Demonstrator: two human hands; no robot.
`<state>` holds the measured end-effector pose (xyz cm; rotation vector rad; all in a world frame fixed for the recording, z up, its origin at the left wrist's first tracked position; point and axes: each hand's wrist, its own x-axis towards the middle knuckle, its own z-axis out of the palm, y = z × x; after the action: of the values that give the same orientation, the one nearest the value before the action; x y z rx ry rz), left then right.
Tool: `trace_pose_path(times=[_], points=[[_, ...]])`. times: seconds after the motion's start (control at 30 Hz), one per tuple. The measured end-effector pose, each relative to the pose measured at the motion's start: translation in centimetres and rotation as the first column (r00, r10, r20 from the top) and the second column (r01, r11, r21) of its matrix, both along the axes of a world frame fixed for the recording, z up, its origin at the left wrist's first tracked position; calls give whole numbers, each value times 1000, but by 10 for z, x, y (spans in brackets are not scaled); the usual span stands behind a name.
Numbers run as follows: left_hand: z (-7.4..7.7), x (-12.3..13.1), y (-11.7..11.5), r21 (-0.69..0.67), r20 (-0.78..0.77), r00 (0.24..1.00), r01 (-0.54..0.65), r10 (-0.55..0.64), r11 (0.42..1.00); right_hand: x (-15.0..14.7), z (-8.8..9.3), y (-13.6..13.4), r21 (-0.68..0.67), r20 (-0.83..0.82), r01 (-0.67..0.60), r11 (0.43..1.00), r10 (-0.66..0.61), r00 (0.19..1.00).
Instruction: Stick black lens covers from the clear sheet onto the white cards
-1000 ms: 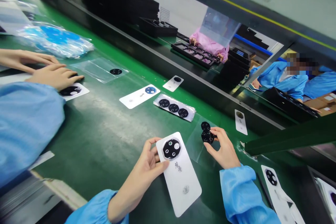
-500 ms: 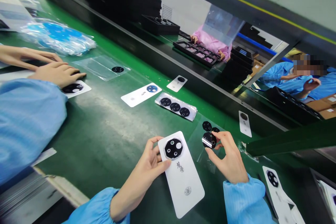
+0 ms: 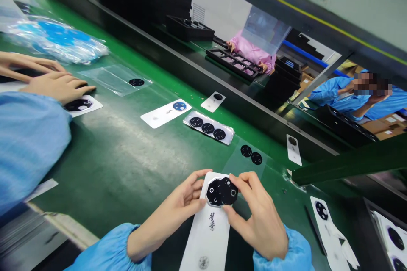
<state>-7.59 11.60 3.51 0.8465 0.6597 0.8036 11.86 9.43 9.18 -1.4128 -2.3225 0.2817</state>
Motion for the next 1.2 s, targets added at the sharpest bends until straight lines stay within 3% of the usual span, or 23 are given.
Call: trace_pose_path(times=[0.23,1.2], points=[[-1,2,-3,82,-60,997,46,-42,996,-12,-9,-5,-4,59,-5,1000,6,998],[1,2,-2,71,-66,997,34,-29,997,-9,-15,-5,-60,102,12,998,-6,995]])
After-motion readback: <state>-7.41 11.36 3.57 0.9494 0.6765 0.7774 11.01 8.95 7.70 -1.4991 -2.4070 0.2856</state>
